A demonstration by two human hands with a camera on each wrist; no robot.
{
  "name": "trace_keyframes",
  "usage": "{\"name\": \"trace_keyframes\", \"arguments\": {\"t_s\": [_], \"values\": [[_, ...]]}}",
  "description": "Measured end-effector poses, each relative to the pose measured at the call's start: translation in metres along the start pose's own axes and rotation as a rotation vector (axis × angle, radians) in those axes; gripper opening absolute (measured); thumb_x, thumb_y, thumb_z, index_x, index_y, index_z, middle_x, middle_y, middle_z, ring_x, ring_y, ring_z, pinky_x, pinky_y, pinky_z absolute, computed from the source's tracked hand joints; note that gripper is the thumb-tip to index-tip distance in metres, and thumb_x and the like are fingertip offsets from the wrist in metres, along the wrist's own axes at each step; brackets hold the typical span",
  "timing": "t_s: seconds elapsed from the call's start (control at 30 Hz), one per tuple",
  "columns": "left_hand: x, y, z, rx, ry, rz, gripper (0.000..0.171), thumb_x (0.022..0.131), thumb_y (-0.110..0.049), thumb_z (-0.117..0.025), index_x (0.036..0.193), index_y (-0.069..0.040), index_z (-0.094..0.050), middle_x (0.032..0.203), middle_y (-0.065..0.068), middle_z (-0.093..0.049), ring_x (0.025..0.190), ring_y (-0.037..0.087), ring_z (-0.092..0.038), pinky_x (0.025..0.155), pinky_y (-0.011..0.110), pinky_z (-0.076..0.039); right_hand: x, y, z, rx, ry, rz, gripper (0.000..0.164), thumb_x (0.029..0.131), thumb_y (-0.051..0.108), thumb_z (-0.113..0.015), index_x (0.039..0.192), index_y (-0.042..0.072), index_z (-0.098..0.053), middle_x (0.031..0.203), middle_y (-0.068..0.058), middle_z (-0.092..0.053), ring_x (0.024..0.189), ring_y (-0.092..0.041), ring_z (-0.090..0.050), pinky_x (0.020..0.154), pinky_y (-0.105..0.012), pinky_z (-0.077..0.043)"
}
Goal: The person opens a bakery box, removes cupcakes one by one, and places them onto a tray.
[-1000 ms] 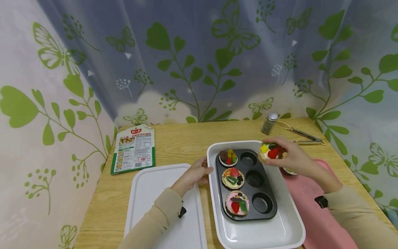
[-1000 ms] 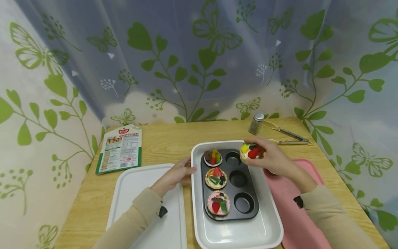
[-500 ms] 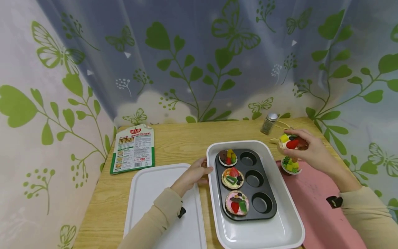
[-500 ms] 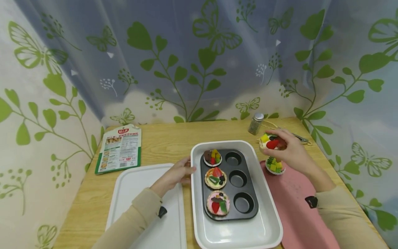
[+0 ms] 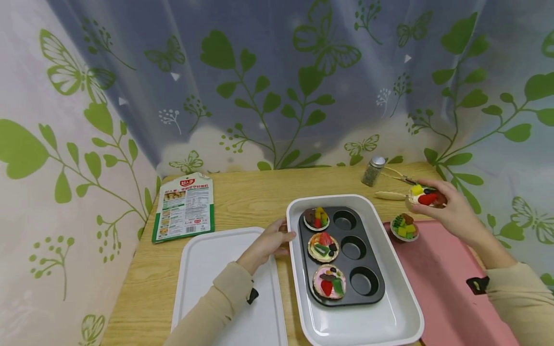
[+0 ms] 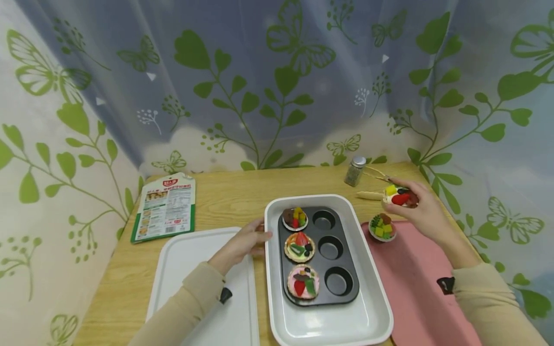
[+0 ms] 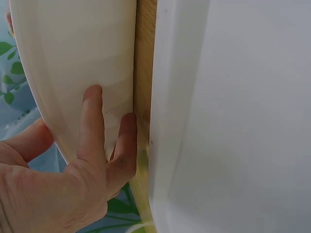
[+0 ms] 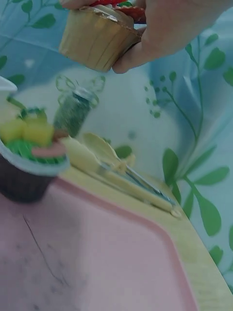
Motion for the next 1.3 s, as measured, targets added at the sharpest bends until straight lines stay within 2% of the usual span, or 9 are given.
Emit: {"name": "trace_keyframes", "arguments": {"t_s": [0.2, 0.3, 0.4, 0.43, 0.57, 0.67, 0.87, 1.13, 1.3], "values": [[-0.001, 0.0, 0.0, -0.009, -0.003, -0.007, 0.062, 0.106, -0.013, -0.058, 0.162, -0.002, -0.033, 0.154, 0.022, -0.051, 0.13, 0.04, -0.062, 0.089, 0.039, -0.065, -0.003, -0.029, 0.007, -0.024, -0.005, -0.086, 0.078, 0.096, 0.027, -0.079, 0.159, 0.004, -0.04, 0.108, 0.01, -0.059, 0.084, 0.007, -0.057, 0.064, -0.019, -0.052], [-0.001, 0.0, 0.0, -0.016, -0.006, -0.012, 0.062, 0.106, -0.013, -0.058, 0.162, -0.001, -0.034, 0.155, 0.022, -0.051, 0.13, 0.041, -0.062, 0.087, 0.038, -0.065, -0.005, -0.041, 0.008, -0.038, -0.009, -0.113, 0.079, 0.097, 0.028, -0.079, 0.159, 0.001, -0.039, 0.11, 0.003, -0.061, 0.082, 0.005, -0.057, 0.063, -0.021, -0.053], [-0.002, 0.0, -0.001, -0.021, -0.018, -0.014, 0.062, 0.105, -0.011, -0.059, 0.161, -0.001, -0.034, 0.154, 0.023, -0.051, 0.129, 0.041, -0.063, 0.084, 0.037, -0.065, -0.008, -0.052, 0.008, -0.06, -0.002, -0.135, 0.079, 0.097, 0.03, -0.078, 0.158, -0.001, -0.038, 0.115, -0.013, -0.06, 0.08, 0.003, -0.056, 0.061, -0.024, -0.053], [-0.003, -0.001, -0.001, -0.024, -0.021, -0.016, 0.061, 0.105, -0.011, -0.058, 0.161, -0.002, -0.034, 0.153, 0.023, -0.051, 0.127, 0.04, -0.064, 0.083, 0.037, -0.066, -0.009, -0.054, 0.008, -0.061, 0.003, -0.139, 0.079, 0.097, 0.03, -0.078, 0.158, -0.001, -0.038, 0.115, -0.015, -0.06, 0.08, 0.002, -0.056, 0.061, -0.024, -0.053], [-0.005, -0.004, -0.002, -0.026, -0.038, -0.031, 0.06, 0.105, -0.009, -0.057, 0.16, -0.004, -0.035, 0.147, 0.022, -0.053, 0.115, 0.032, -0.068, 0.078, 0.034, -0.065, -0.013, -0.066, 0.004, -0.066, 0.021, -0.155, 0.077, 0.097, 0.029, -0.078, 0.155, -0.003, -0.04, 0.11, -0.017, -0.063, 0.077, 0.0, -0.057, 0.061, -0.024, -0.053], [-0.006, -0.005, -0.003, -0.017, -0.041, -0.042, 0.059, 0.105, -0.009, -0.057, 0.159, -0.004, -0.035, 0.145, 0.021, -0.054, 0.111, 0.028, -0.069, 0.076, 0.032, -0.064, -0.016, -0.075, 0.0, -0.068, 0.032, -0.159, 0.074, 0.098, 0.026, -0.077, 0.154, -0.006, -0.041, 0.114, -0.019, -0.062, 0.078, 0.003, -0.055, 0.063, -0.022, -0.052], [-0.004, -0.002, -0.003, -0.012, -0.046, -0.026, 0.06, 0.104, -0.011, -0.059, 0.16, -0.007, -0.037, 0.147, 0.022, -0.054, 0.118, 0.034, -0.068, 0.076, 0.032, -0.063, -0.02, -0.087, -0.006, -0.078, 0.066, -0.158, 0.071, 0.1, 0.021, -0.074, 0.153, -0.011, -0.038, 0.123, -0.03, -0.058, 0.08, 0.004, -0.052, 0.062, -0.02, -0.05], [-0.003, -0.002, -0.003, 0.003, -0.047, -0.019, 0.06, 0.105, -0.01, -0.059, 0.16, -0.006, -0.036, 0.146, 0.023, -0.053, 0.118, 0.036, -0.067, 0.077, 0.034, -0.064, -0.025, -0.097, -0.014, -0.01, 0.075, -0.16, 0.07, 0.098, 0.013, -0.074, 0.15, -0.015, -0.037, 0.128, -0.034, -0.053, 0.086, 0.011, -0.047, 0.066, -0.013, -0.049], [-0.004, -0.003, -0.003, 0.001, -0.041, -0.013, 0.06, 0.105, -0.01, -0.059, 0.161, -0.006, -0.035, 0.148, 0.023, -0.053, 0.121, 0.038, -0.067, 0.08, 0.036, -0.065, -0.028, -0.104, -0.016, -0.007, 0.086, -0.2, 0.071, 0.099, 0.017, -0.073, 0.151, -0.014, -0.035, 0.132, -0.034, -0.05, 0.089, 0.012, -0.045, 0.068, -0.01, -0.047]]}}
Point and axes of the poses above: each hand's wrist, its own x-axis towards the middle knuckle, its own z-axis out of the back of the hand, y = z × x, the point moved 1 cm from there along x, towards the middle knuckle
